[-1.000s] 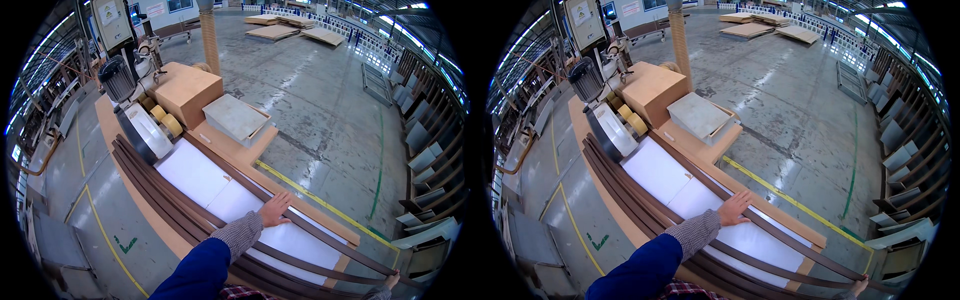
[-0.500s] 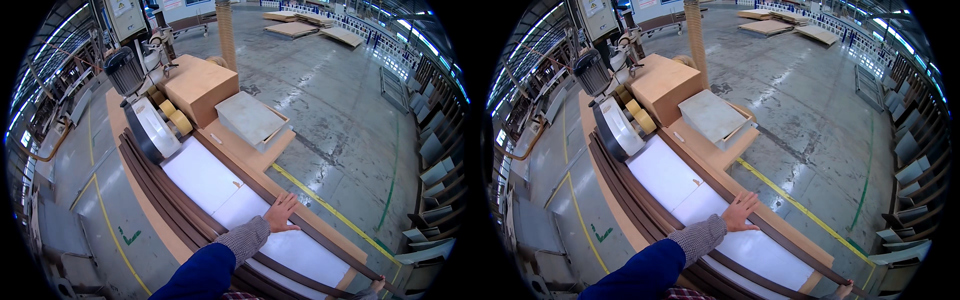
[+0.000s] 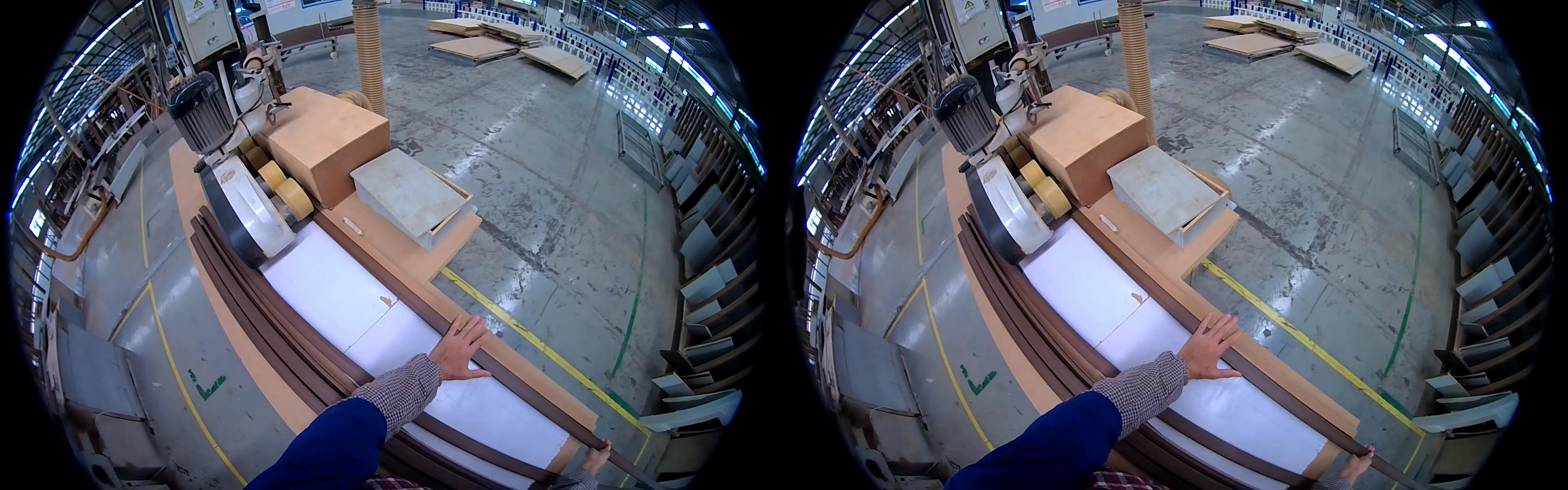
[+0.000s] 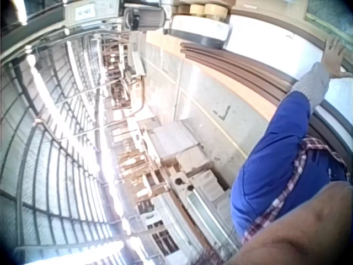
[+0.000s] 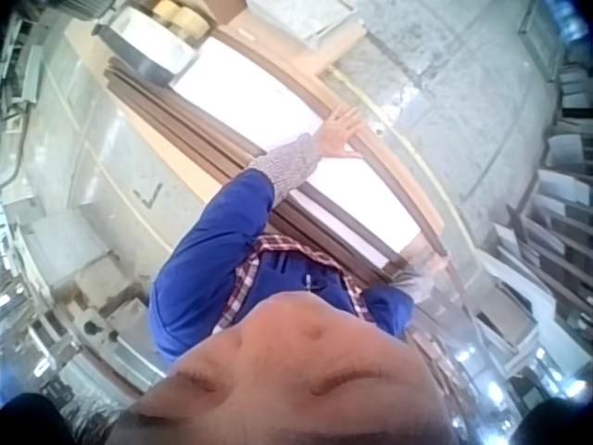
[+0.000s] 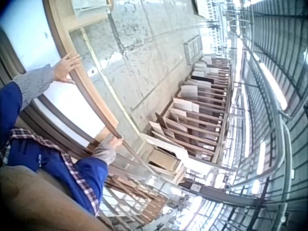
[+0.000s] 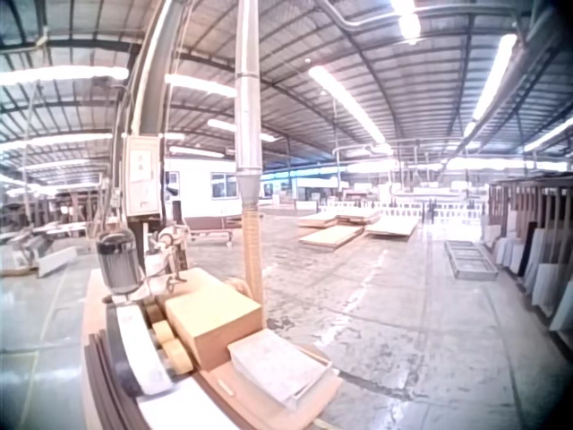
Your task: The person repeatedly picks up long wooden strips and places them onto a white panel on a workbench, aligning them in parallel rows. The person occasionally moves to a nearby rack to retrieve more strips and returns to the workbench to continue stacking them. The process involves careful placement and alignment of each strip by hand.
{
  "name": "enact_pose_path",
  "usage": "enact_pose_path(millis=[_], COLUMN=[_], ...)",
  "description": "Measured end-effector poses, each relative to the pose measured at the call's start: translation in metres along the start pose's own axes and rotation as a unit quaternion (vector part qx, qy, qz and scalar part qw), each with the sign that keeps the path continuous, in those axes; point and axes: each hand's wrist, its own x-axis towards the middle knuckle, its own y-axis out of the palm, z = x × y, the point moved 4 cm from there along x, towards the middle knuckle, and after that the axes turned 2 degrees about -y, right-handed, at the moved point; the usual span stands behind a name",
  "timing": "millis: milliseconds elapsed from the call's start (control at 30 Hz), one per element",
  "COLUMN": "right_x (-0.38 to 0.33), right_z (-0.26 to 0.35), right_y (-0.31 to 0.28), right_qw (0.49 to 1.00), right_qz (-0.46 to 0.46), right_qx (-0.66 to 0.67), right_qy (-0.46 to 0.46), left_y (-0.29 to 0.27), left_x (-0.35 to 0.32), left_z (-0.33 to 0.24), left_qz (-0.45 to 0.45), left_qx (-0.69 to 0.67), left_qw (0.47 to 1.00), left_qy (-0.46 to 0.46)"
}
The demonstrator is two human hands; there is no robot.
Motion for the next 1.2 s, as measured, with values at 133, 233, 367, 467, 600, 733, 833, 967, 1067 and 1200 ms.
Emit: enact_pose_path(millis=[133,233,367,467,600,733,833,967,1067,1200], right_x=[-0.001,0.003,0.011,0.001,-0.044,-0.104,-0.143,-0.172,-0.196,-0.228], right_z=[-0.008,-0.012,-0.028,-0.034,-0.015,0.023,0.043,0.057,0.064,0.063], right_y=[0.001,-0.007,-0.012,0.002,0.054,0.117,0.147,0.170,0.187,0.201], right_qw=[0.998,1.000,0.991,0.996,0.992,0.952,0.948,0.969,0.984,0.994], right_qz=[-0.013,-0.010,0.051,0.070,0.044,-0.051,-0.028,-0.037,-0.071,0.032], right_qx=[0.061,0.005,0.122,0.046,0.118,0.295,0.311,0.245,0.162,-0.033], right_qy=[-0.015,-0.028,0.003,-0.027,-0.023,0.063,0.066,0.022,-0.004,-0.104], left_y=[-0.001,-0.001,0.000,-0.002,-0.002,0.000,-0.002,-0.006,-0.007,-0.006], left_x=[0.002,0.003,0.005,0.006,0.008,0.009,0.009,0.009,0.009,0.008], left_z=[0.000,0.000,-0.004,-0.004,-0.004,-0.004,-0.005,-0.007,-0.007,-0.007], left_qz=[-0.012,-0.017,-0.006,-0.021,-0.034,-0.033,-0.043,-0.060,-0.069,-0.070], left_qx=[-0.016,-0.015,-0.005,-0.009,-0.014,-0.005,-0.005,-0.015,-0.023,-0.024], left_qw=[1.000,1.000,1.000,1.000,0.999,0.999,0.999,0.998,0.997,0.997], left_qy=[0.007,0.008,0.011,0.012,0.010,0.006,0.007,0.020,0.026,0.026])
